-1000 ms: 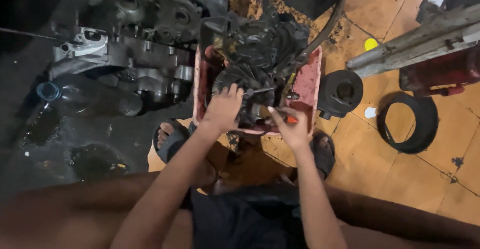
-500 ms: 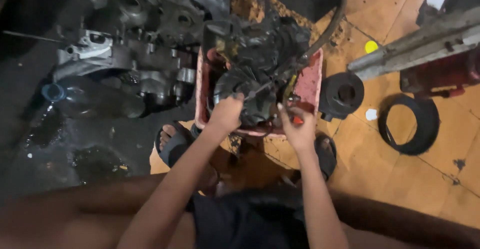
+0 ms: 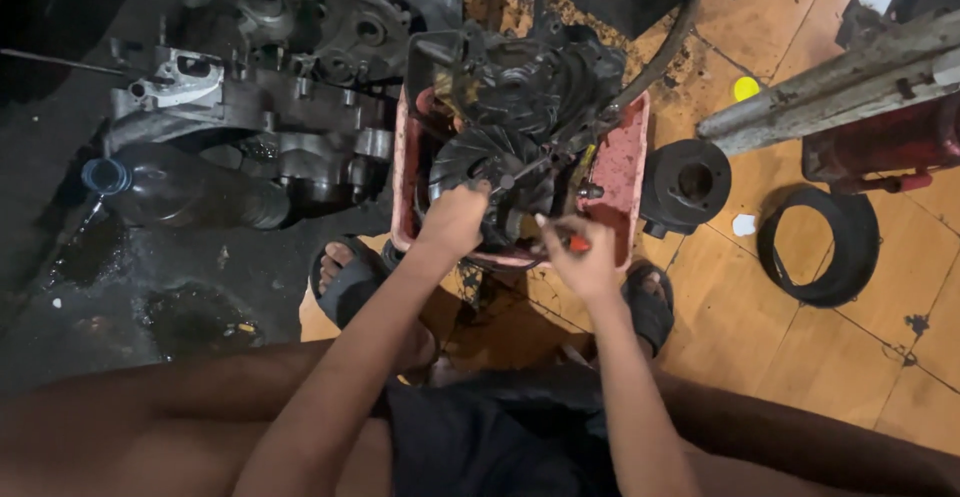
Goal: The person cleans a disassembled engine part placed in a pink basin using a brush and a liquid from a plastic bottle. They scrub the component thoroughly and pour more liquid onto it during the process.
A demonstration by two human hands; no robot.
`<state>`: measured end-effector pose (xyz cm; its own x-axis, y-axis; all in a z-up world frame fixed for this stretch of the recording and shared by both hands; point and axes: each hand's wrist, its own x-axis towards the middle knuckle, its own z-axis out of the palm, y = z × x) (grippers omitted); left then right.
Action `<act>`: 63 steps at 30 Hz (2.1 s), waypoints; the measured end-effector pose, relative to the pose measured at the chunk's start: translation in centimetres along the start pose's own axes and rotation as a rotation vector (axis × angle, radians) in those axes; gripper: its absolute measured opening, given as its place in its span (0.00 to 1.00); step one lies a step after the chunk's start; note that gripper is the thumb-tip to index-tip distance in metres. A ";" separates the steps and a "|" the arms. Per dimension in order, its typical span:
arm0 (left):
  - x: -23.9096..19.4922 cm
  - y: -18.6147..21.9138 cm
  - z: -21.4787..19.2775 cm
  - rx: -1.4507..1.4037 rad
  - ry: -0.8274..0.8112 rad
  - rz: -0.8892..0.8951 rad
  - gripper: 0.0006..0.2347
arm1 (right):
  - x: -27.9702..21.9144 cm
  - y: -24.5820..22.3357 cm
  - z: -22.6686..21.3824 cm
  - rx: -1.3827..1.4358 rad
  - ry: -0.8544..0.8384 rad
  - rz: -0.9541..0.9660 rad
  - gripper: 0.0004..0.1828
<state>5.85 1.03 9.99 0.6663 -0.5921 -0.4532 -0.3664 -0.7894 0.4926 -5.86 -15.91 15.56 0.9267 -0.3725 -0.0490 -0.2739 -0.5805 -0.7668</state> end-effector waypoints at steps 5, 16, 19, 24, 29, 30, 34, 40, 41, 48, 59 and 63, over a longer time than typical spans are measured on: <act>0.2 -0.2 0.2 0.008 -0.017 -0.011 0.25 | 0.2 -0.8 0.0 0.010 0.088 -0.010 0.05; 0.1 -0.4 0.4 -0.007 -0.029 -0.006 0.24 | 0.3 -1.5 -0.5 0.065 -0.017 -0.030 0.04; 0.3 -0.4 0.3 -0.002 -0.020 -0.013 0.24 | 0.5 -2.0 -0.8 0.032 0.083 -0.083 0.06; 0.6 -0.6 0.2 -0.001 -0.014 -0.014 0.24 | 0.5 0.3 -0.1 0.017 0.171 -0.082 0.08; 0.7 -1.0 0.5 0.036 -0.019 0.014 0.21 | 1.7 0.5 -0.7 0.133 0.230 0.032 0.10; 0.9 -1.2 0.2 0.047 -0.009 0.033 0.21 | 1.7 -1.2 -0.4 0.178 0.211 0.095 0.10; 0.5 -1.1 -1.1 0.092 -0.006 0.061 0.21 | 1.0 -1.3 0.6 0.277 -0.007 0.140 0.05; -0.1 -1.2 -1.3 0.135 0.030 0.071 0.20 | 1.4 0.3 1.1 0.128 0.166 0.034 0.07; -0.3 -1.2 -1.8 0.142 0.028 0.092 0.21 | 1.1 -0.1 1.0 0.133 0.094 0.047 0.07; 1.3 -5.3 -0.7 0.382 0.142 0.010 0.18 | 1.8 5.0 2.1 0.188 0.148 0.032 0.06; -14.3 -15.6 -16.3 0.488 -0.351 -0.552 0.15 | 1.7 3.2 1.1 0.441 0.019 0.253 0.06; -16.2 -16.7 -19.4 0.187 -0.617 -0.929 0.32 | 1.8 3.0 0.3 0.424 0.090 0.248 0.13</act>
<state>13.79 26.94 23.46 0.3156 0.2990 -0.9006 -0.0226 -0.9464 -0.3221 -4.99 -18.10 13.00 0.8159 -0.5340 -0.2217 -0.3370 -0.1276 -0.9328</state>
